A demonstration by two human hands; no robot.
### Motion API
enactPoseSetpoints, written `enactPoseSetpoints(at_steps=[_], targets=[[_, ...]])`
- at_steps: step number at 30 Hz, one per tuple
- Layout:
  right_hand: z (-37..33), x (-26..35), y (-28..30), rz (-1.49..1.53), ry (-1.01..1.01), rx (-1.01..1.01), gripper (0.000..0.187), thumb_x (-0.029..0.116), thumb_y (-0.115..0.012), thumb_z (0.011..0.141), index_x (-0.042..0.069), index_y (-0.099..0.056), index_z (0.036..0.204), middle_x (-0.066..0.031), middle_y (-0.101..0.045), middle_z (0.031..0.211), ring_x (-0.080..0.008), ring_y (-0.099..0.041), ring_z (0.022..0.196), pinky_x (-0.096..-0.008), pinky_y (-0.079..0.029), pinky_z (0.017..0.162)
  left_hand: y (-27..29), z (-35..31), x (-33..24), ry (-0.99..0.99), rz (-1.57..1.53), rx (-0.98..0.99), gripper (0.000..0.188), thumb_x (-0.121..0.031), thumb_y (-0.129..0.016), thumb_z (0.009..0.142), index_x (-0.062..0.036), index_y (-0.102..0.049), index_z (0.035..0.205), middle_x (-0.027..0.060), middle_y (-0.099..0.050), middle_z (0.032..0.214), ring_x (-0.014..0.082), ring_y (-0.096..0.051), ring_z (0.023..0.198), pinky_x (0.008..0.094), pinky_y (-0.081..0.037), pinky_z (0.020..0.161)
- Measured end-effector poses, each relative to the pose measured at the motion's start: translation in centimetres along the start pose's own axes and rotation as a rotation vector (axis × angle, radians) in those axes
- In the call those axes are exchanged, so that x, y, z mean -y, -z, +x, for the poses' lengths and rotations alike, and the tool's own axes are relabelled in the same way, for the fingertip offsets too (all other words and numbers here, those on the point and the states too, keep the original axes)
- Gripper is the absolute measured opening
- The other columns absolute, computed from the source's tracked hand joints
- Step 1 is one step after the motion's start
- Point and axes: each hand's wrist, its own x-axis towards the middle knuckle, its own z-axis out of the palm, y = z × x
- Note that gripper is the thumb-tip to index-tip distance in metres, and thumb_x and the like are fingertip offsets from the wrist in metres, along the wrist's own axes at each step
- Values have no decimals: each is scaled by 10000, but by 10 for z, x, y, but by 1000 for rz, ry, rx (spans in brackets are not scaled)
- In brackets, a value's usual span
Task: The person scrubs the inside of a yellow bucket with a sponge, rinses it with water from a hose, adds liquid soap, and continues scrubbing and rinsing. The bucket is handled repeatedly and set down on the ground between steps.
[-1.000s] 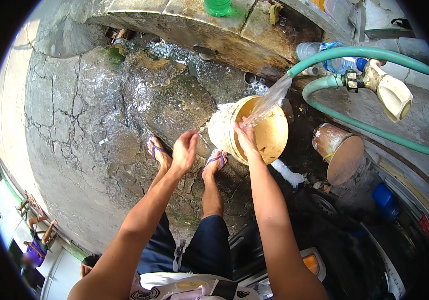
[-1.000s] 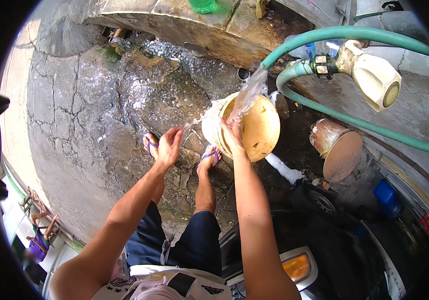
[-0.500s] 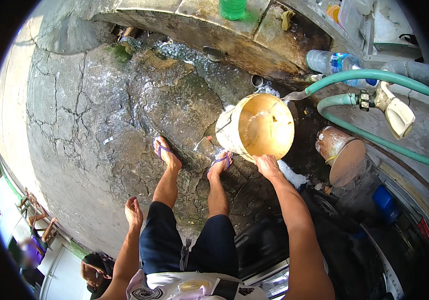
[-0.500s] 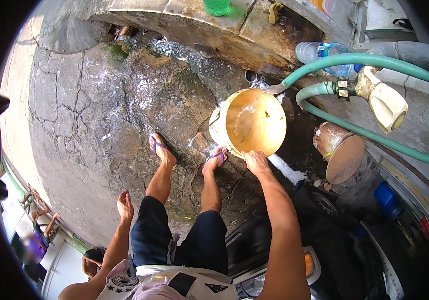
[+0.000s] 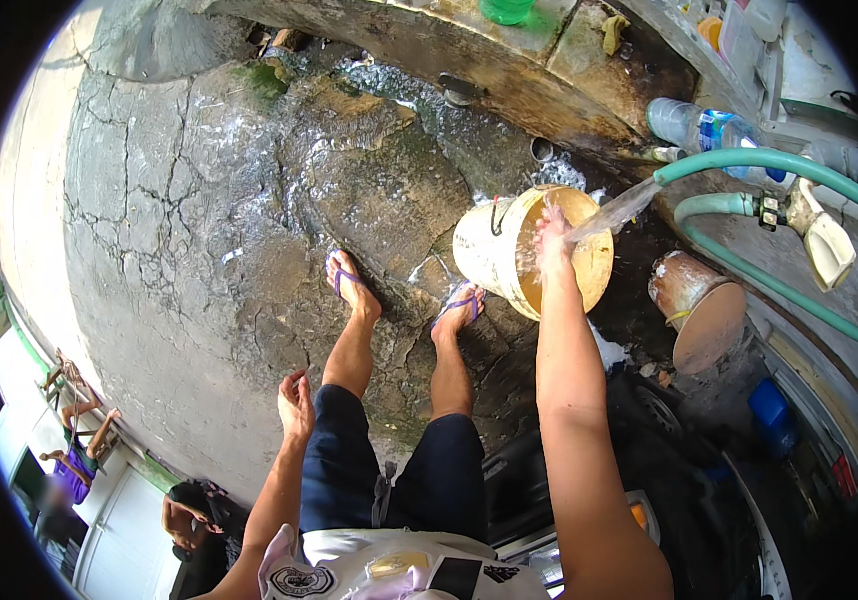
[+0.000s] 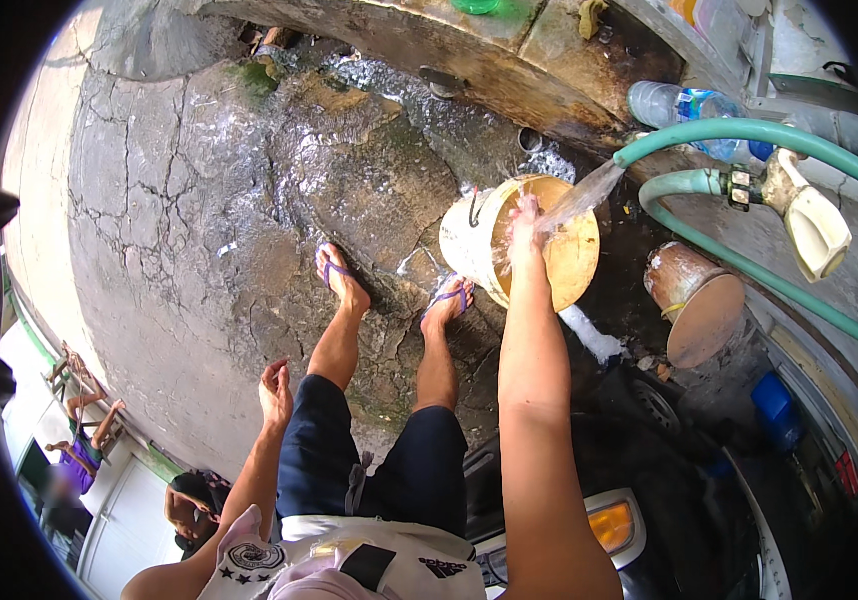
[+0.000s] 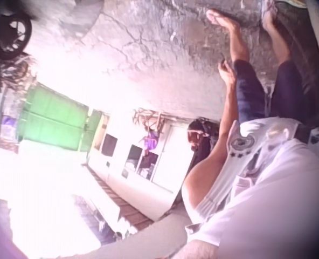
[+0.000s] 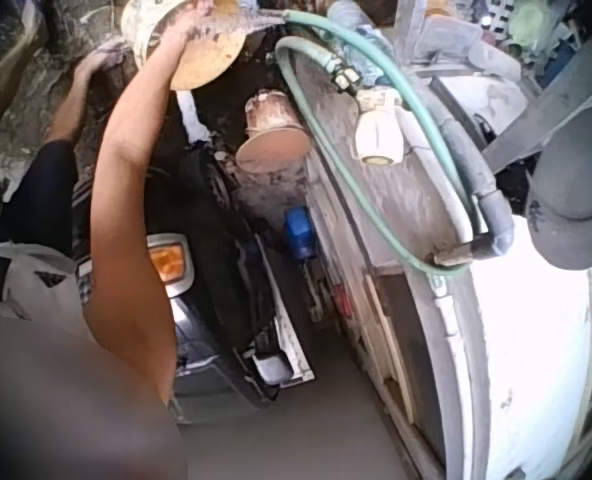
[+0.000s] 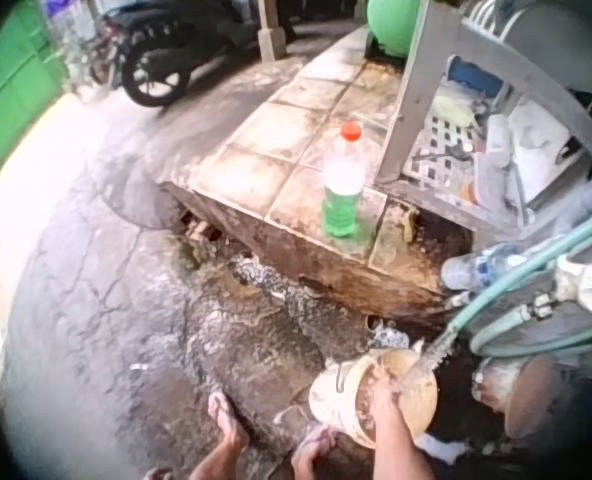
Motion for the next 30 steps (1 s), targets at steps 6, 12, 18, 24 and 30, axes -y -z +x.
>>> enactPoseSetpoints(at_steps=[6, 12, 18, 24, 30], targets=[[-35, -65, 10, -785, 616, 2, 408, 334, -615, 1030, -10, -650, 1246, -110, -730, 1022, -220, -684, 921, -343, -534, 835, -1, -6, 16, 83, -85, -17, 401, -349, -564, 1059, -10, -639, 1260, 178, -674, 1098, 251, -677, 955, 391, -540, 854], [-68, -83, 27, -575, 367, 189, 317, 128, -664, 987, -20, -671, 1268, -144, -729, 1183, -223, -681, 1071, -364, -522, 953, -5, -8, 18, 101, -78, -16, 392, -329, -552, 1065, -2, -630, 1267, 193, -676, 1129, 271, -682, 999, 400, -537, 881], [-33, -47, -1, -59, 159, 131, 544, 65, -669, 975, 36, -483, 1485, -222, -590, 1426, -275, -584, 1289, -398, -454, 1091, -10, -5, 26, 114, -91, -9, 370, -325, -554, 1064, -22, -633, 1261, 187, -660, 1171, 289, -675, 1039, 409, -534, 908], [-35, -41, -16, -881, 593, 261, 485, -118, -597, 891, 23, -620, 1355, -102, -764, 1112, -195, -715, 1000, -295, -538, 878, -8, -5, 29, 130, -68, -19, 368, -322, -560, 1062, -27, -637, 1267, 186, -654, 1173, 296, -675, 1043, 415, -537, 913], [-118, -55, 84, -1415, 738, 307, 407, -66, -603, 836, 70, -733, 1197, -265, -723, 1035, -460, -685, 1010, -496, -548, 900, -4, -7, 24, 126, -41, -44, 361, -315, -554, 1062, -26, -638, 1261, 197, -626, 1206, 298, -666, 1038, 418, -537, 921]])
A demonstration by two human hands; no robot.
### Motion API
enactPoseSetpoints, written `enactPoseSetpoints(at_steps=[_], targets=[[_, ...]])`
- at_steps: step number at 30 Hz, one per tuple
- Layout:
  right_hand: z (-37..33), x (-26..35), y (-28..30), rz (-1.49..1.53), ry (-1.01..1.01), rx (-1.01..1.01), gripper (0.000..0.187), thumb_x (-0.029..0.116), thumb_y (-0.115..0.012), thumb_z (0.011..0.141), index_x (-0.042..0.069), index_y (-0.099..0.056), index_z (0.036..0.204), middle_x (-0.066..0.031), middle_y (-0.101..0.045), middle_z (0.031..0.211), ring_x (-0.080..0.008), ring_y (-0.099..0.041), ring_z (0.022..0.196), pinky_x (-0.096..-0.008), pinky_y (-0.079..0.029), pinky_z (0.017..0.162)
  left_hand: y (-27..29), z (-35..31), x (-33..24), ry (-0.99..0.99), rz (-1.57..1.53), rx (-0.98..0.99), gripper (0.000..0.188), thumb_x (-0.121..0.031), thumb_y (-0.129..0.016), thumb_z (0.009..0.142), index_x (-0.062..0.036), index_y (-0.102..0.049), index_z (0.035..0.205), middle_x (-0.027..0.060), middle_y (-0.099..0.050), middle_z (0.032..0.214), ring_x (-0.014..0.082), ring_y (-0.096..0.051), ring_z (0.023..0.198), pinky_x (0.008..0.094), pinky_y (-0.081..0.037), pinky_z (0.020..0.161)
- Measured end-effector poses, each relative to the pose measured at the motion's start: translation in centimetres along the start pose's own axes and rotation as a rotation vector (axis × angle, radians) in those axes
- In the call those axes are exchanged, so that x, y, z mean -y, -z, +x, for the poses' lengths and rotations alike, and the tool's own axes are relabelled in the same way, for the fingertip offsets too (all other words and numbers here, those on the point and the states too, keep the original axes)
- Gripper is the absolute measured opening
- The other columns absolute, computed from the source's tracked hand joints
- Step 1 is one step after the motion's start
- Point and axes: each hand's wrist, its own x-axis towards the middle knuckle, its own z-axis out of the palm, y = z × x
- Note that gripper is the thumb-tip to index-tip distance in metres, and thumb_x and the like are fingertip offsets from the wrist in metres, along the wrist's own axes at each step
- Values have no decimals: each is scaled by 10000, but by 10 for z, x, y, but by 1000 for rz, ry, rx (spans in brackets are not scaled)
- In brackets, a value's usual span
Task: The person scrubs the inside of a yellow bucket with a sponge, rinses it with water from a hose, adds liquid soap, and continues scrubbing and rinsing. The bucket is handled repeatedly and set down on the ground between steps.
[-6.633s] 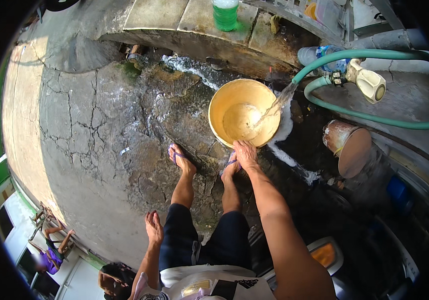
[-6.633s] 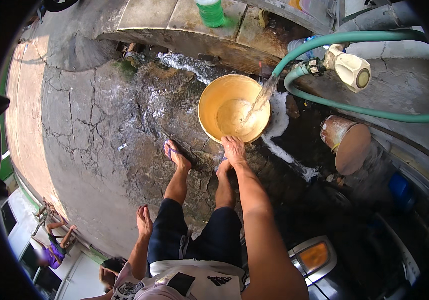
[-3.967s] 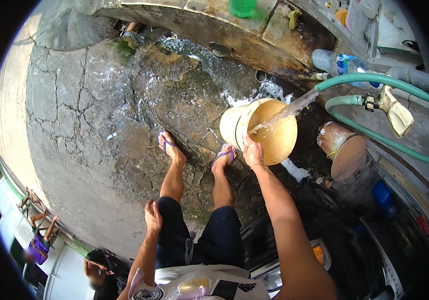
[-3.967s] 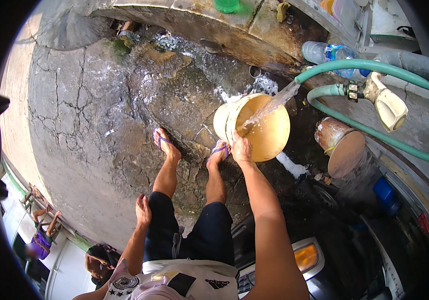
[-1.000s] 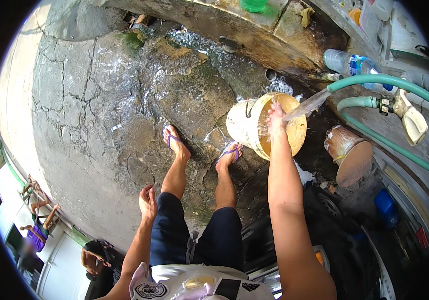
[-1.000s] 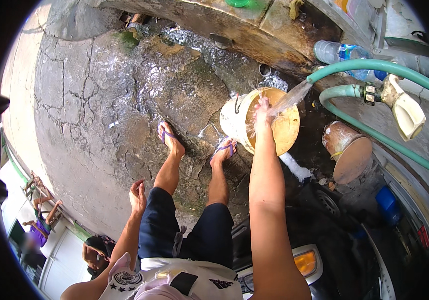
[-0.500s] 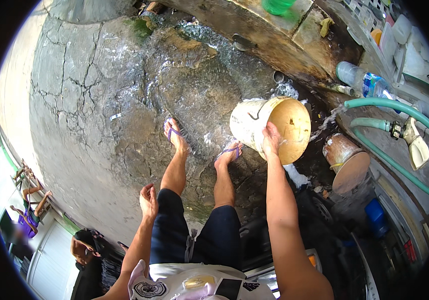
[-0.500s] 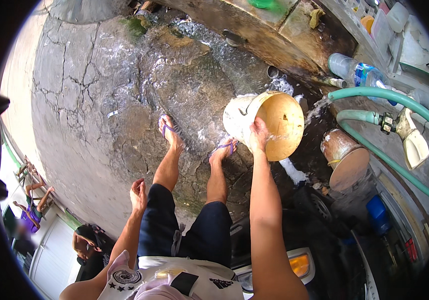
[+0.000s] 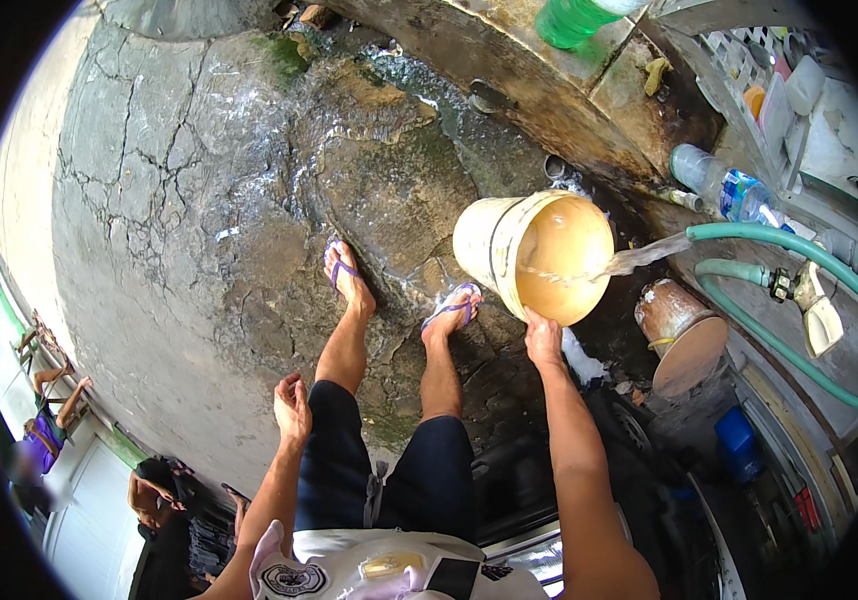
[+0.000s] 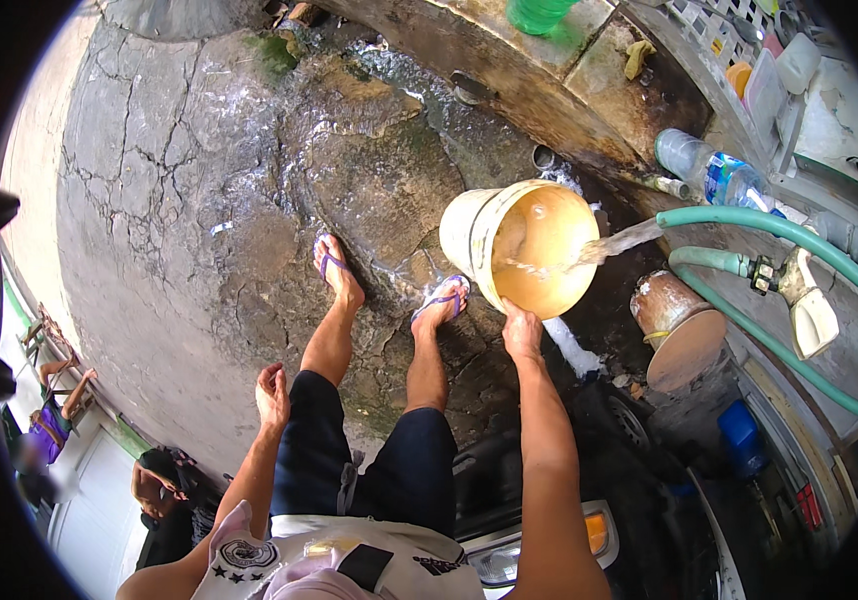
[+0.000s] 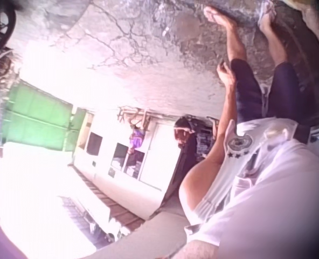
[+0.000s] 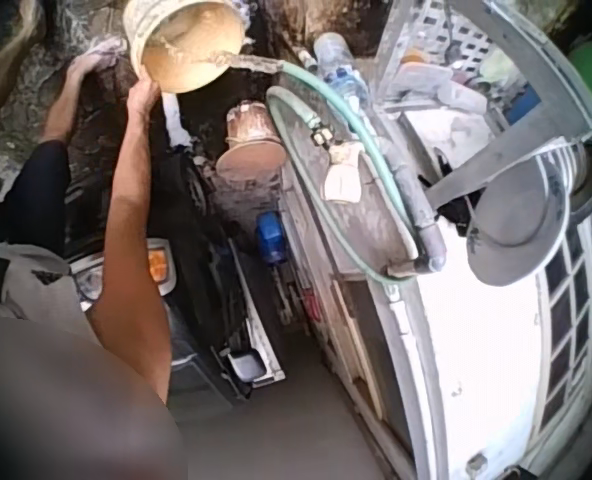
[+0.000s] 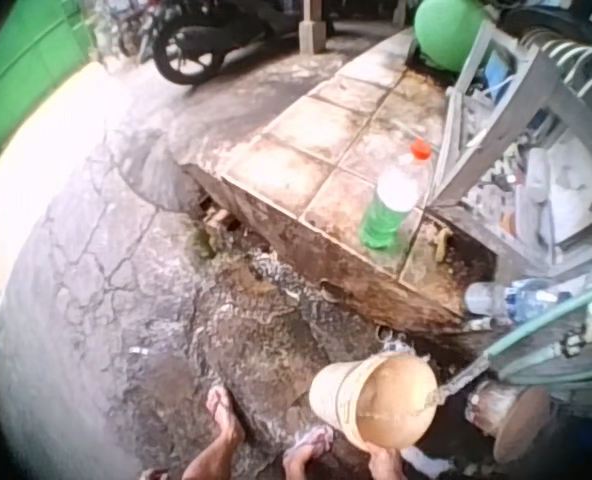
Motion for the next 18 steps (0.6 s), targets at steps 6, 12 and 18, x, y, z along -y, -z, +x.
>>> enactPoseSetpoints(at_steps=[6, 12, 18], targets=[[38, -48, 31, 207, -397, 482, 305, -21, -610, 928, 24, -739, 1200, -103, -775, 1138, -224, -735, 1029, -340, -553, 948, -3, 4, 0, 18, 12, 33, 361, -299, -539, 1068, -13, -611, 1275, 203, -602, 1219, 311, -652, 1069, 419, -529, 943], [108, -20, 17, 1386, -555, -103, 166, 118, -616, 1042, -10, -648, 1143, -140, -733, 912, -179, -699, 806, -284, -600, 714, -15, -3, -3, -64, 11, 0, 347, -279, -542, 1070, -4, -611, 1270, 217, -587, 1234, 324, -657, 1066, 428, -532, 944], [127, 3, -24, 1983, -850, -374, 279, 29, -536, 1054, -86, -554, 1308, -213, -661, 1218, -284, -688, 1077, -328, -631, 904, -18, -12, -12, -34, 20, -6, 351, -286, -533, 1074, -3, -618, 1264, 219, -592, 1230, 338, -655, 1074, 437, -533, 959]])
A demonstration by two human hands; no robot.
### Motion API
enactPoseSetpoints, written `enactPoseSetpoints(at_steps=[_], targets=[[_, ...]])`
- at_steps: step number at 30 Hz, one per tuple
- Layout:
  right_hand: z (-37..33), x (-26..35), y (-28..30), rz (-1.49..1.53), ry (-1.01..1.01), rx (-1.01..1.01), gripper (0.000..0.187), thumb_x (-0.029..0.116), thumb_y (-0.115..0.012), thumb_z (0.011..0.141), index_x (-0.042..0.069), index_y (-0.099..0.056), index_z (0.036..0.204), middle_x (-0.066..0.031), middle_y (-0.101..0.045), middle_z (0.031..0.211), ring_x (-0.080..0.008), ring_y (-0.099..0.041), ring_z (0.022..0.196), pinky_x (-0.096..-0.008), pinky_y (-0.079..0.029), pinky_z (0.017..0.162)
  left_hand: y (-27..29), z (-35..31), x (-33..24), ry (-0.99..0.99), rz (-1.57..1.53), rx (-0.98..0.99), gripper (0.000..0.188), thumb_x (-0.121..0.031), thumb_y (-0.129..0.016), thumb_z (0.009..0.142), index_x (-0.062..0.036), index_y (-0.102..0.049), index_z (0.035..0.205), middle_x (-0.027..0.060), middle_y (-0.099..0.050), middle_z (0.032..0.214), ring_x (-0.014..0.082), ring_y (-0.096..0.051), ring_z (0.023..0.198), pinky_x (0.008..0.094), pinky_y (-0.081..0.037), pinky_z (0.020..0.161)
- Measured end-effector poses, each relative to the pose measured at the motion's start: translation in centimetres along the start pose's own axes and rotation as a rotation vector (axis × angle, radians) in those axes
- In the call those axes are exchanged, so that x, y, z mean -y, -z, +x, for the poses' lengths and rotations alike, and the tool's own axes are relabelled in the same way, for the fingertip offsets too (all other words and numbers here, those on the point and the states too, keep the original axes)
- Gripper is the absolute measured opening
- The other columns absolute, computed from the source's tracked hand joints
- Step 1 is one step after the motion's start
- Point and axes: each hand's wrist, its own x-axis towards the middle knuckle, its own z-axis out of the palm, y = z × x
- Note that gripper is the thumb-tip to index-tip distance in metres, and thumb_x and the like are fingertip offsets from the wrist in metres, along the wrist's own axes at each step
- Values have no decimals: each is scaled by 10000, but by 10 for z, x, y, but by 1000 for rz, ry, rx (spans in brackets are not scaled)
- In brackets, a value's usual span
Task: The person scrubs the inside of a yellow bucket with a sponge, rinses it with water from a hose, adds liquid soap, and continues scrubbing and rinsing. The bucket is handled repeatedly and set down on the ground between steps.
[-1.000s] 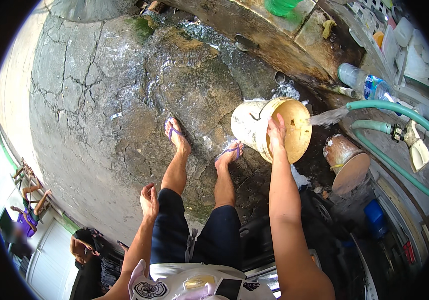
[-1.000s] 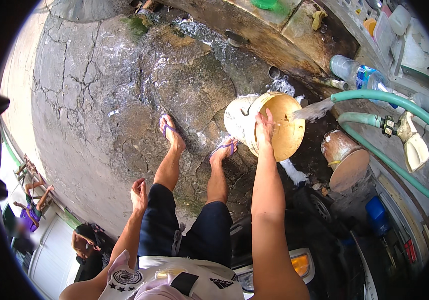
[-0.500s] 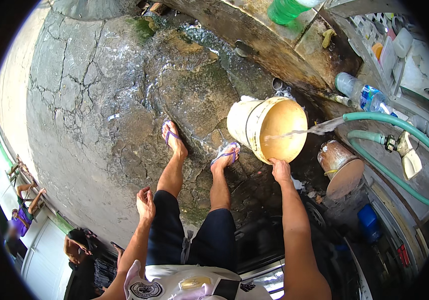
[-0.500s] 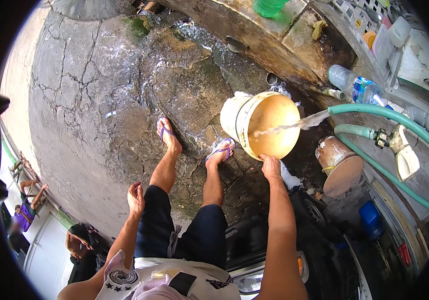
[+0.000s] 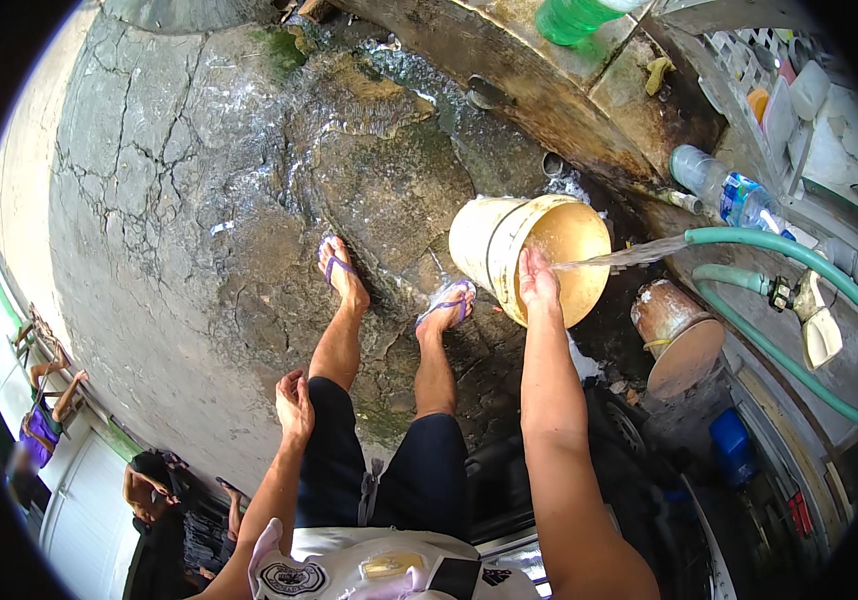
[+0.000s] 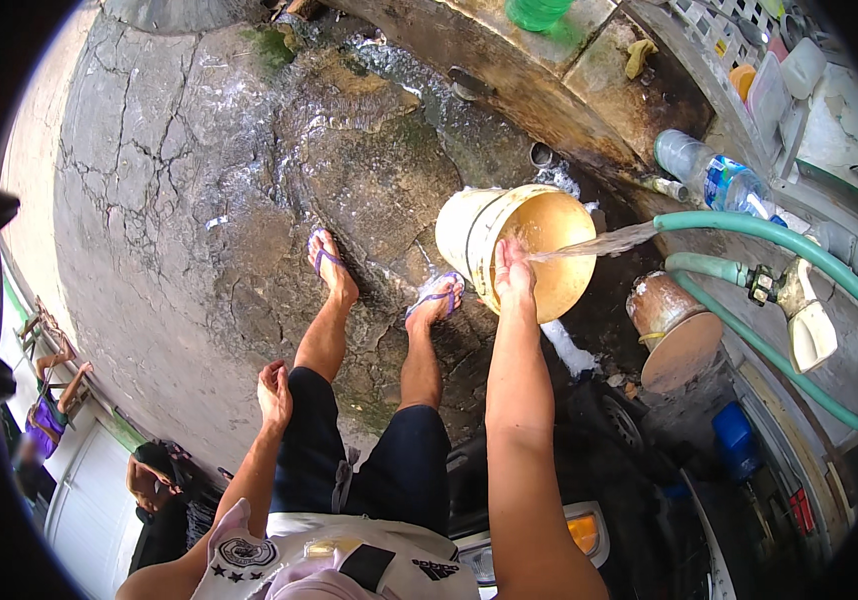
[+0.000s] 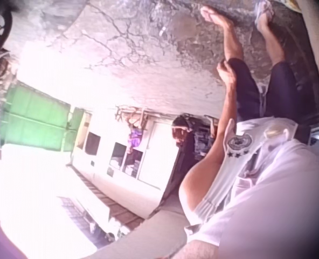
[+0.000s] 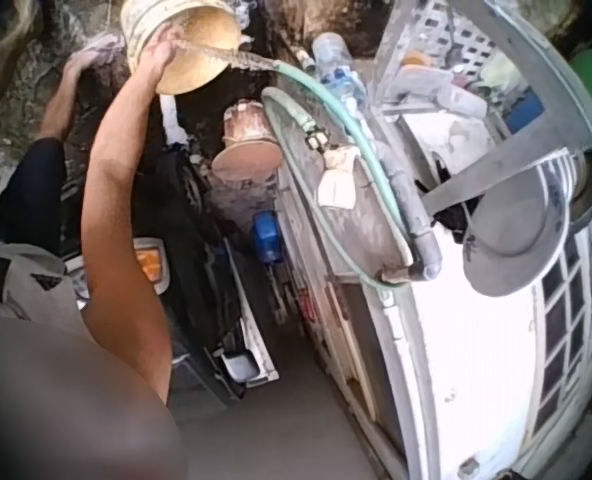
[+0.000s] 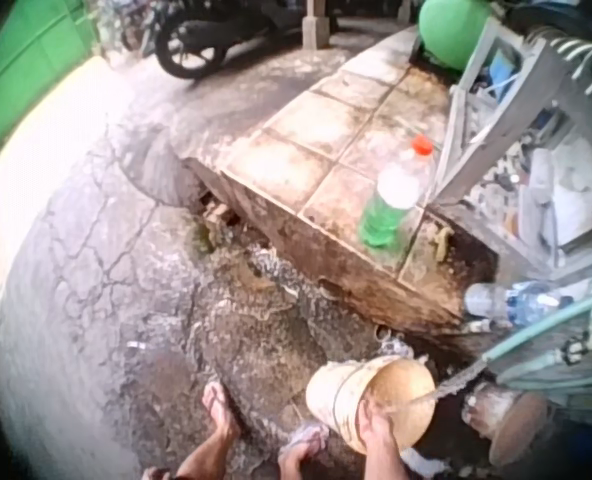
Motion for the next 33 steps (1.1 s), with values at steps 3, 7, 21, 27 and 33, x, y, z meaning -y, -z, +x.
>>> enactPoseSetpoints(at_steps=[3, 7, 21, 27, 33], targets=[[-1, -6, -1, -34, 68, -29, 353, -19, -439, 1063, -117, -471, 1400, -256, -585, 1368, -363, -610, 1261, -417, -560, 1093, 5, 1, -1, 20, 20, -9, 360, -298, -530, 1075, -3, -622, 1261, 219, -595, 1228, 341, -654, 1081, 435, -531, 968], [-14, 13, -9, -99, 100, 55, 431, -51, -395, 1054, -122, -370, 1479, -312, -439, 1505, -391, -502, 1389, -431, -490, 1169, 10, 6, 3, 35, -36, -31, 371, -307, -535, 1072, -2, -624, 1266, 217, -595, 1229, 334, -652, 1085, 429, -527, 973], [-52, 55, -41, -84, -164, 233, 555, -137, -341, 948, -111, -345, 1503, -301, -468, 1495, -410, -488, 1409, -457, -519, 1132, 6, 8, -3, 40, -61, -64, 382, -327, -536, 1074, -8, -647, 1253, 186, -646, 1165, 276, -646, 1075, 405, -507, 963], [-27, 63, -51, 166, -116, 101, 520, -110, -359, 987, -88, -355, 1507, -314, -419, 1542, -419, -501, 1401, -352, -634, 948, 7, 16, 3, 59, -46, -52, 354, -280, -544, 1071, -2, -629, 1272, 199, -604, 1207, 292, -651, 1078, 405, -523, 970], [-12, 65, -44, 83, -17, 236, 493, -39, -477, 1019, -46, -388, 1504, -223, -510, 1528, -309, -579, 1359, -237, -518, 661, 11, 19, 7, 87, -53, -32, 369, -290, -538, 1071, 4, -628, 1275, 198, -607, 1207, 297, -653, 1074, 411, -525, 972]])
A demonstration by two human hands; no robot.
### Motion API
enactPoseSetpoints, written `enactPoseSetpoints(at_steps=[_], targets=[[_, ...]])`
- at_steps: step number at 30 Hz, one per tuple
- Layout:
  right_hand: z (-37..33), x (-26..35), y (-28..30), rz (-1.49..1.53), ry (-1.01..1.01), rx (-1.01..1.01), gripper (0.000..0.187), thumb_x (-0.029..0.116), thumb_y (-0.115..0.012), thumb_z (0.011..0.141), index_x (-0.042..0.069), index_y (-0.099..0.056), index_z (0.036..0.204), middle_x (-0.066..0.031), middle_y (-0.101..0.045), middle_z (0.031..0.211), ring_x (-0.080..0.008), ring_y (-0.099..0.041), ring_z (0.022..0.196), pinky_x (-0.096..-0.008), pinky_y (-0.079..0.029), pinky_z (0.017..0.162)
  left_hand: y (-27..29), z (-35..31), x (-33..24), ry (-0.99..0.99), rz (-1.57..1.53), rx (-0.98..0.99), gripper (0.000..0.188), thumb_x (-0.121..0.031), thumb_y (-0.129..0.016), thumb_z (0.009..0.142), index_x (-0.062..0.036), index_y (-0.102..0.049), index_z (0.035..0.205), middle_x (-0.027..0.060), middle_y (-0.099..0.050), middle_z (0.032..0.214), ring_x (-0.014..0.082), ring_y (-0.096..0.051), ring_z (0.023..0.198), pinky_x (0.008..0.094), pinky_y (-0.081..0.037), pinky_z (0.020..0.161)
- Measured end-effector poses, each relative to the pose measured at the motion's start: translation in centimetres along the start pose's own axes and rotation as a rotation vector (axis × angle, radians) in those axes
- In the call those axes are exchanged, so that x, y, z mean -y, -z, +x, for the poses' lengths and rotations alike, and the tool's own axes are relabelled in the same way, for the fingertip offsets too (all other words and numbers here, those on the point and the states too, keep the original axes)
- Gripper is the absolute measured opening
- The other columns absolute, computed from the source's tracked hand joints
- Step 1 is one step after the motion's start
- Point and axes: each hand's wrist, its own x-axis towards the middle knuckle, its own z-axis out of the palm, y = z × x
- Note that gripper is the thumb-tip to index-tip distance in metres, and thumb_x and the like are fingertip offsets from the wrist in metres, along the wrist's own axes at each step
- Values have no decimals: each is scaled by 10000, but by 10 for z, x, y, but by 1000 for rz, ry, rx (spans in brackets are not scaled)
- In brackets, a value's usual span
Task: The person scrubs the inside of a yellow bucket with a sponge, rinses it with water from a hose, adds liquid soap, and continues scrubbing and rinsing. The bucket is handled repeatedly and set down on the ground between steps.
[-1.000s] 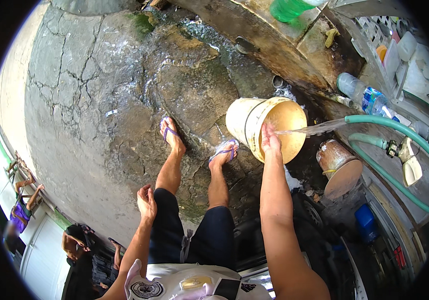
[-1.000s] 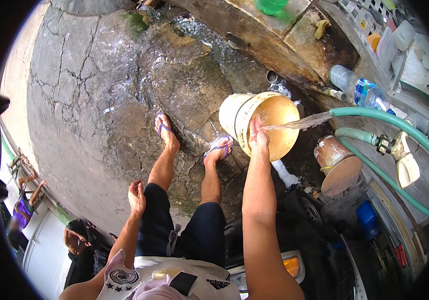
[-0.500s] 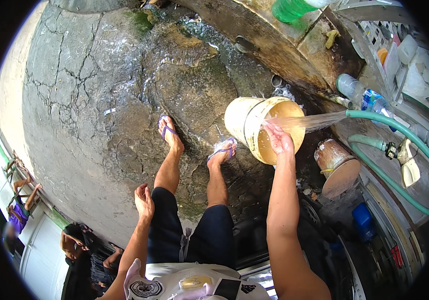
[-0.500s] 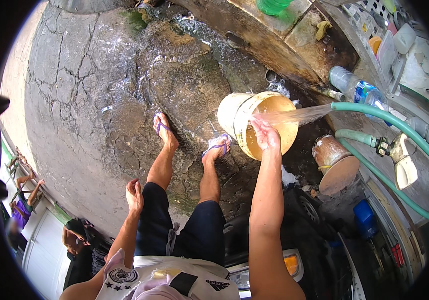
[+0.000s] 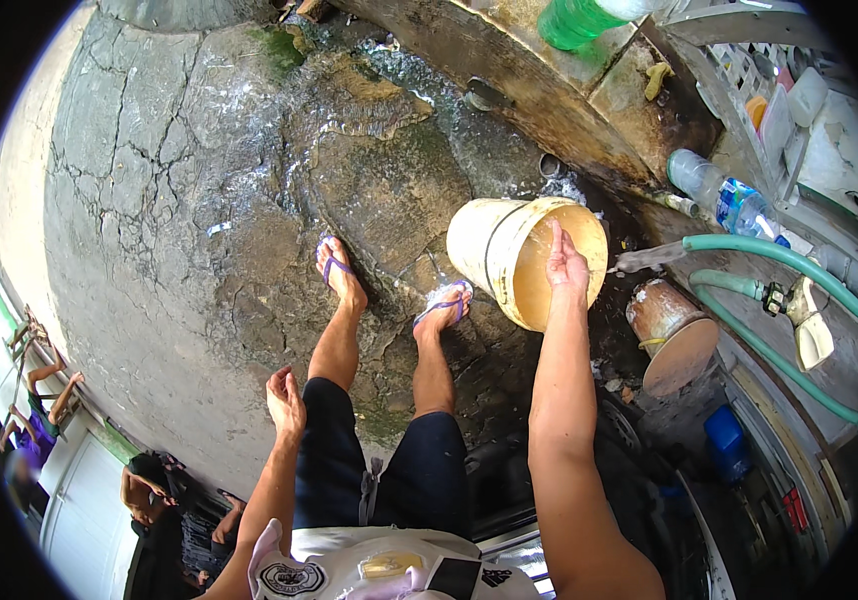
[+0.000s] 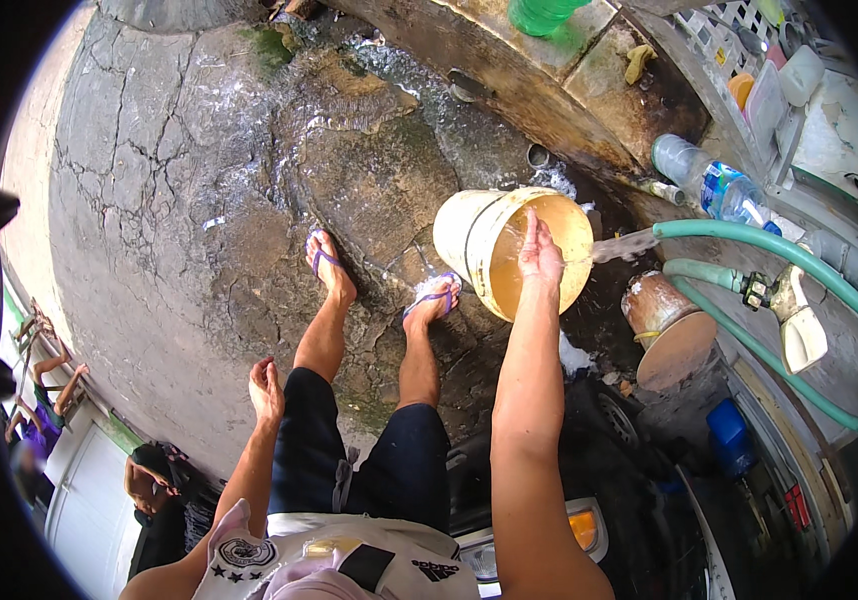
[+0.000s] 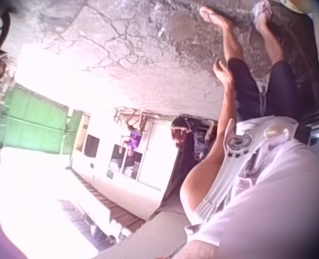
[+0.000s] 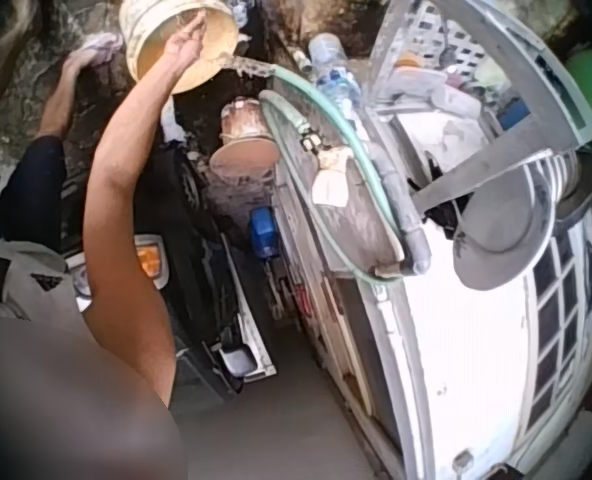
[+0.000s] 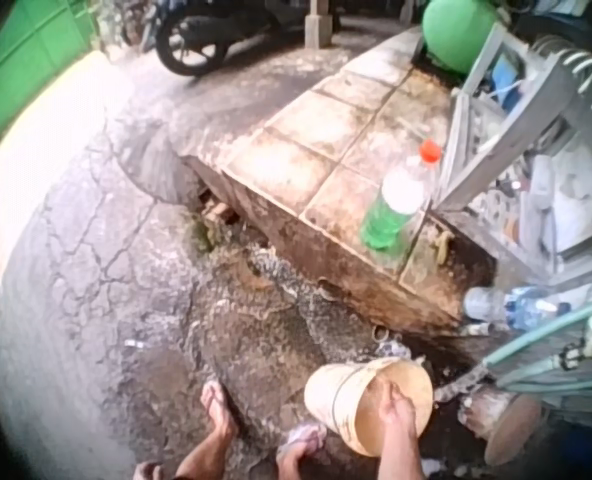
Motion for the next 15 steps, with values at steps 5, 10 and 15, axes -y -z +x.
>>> enactPoseSetpoints(at_steps=[5, 10, 15], targets=[[13, -53, -6, -786, 83, -272, 507, 45, -698, 944, 30, -538, 1425, -107, -651, 1360, -244, -658, 1212, -347, -536, 898, 0, 2, -9, -12, -3, -2, 382, -301, -543, 1070, 11, -628, 1272, 193, -608, 1208, 291, -652, 1081, 406, -520, 978], [-35, -104, 27, -1857, 479, 91, 540, -14, -682, 858, 28, -539, 1377, -272, -688, 1170, -432, -665, 1107, -488, -520, 960, 0, 1, -9, -16, -19, 16, 384, -311, -543, 1071, 6, -629, 1269, 189, -605, 1211, 284, -648, 1093, 397, -516, 981], [-95, -24, 77, -2489, 164, 455, 529, -44, -617, 845, 122, -643, 1346, -275, -715, 1064, -451, -685, 1040, -524, -532, 940, 6, -1, 3, -55, -8, 12, 374, -309, -537, 1072, -3, -631, 1266, 187, -606, 1182, 285, -643, 1074, 407, -516, 965]])
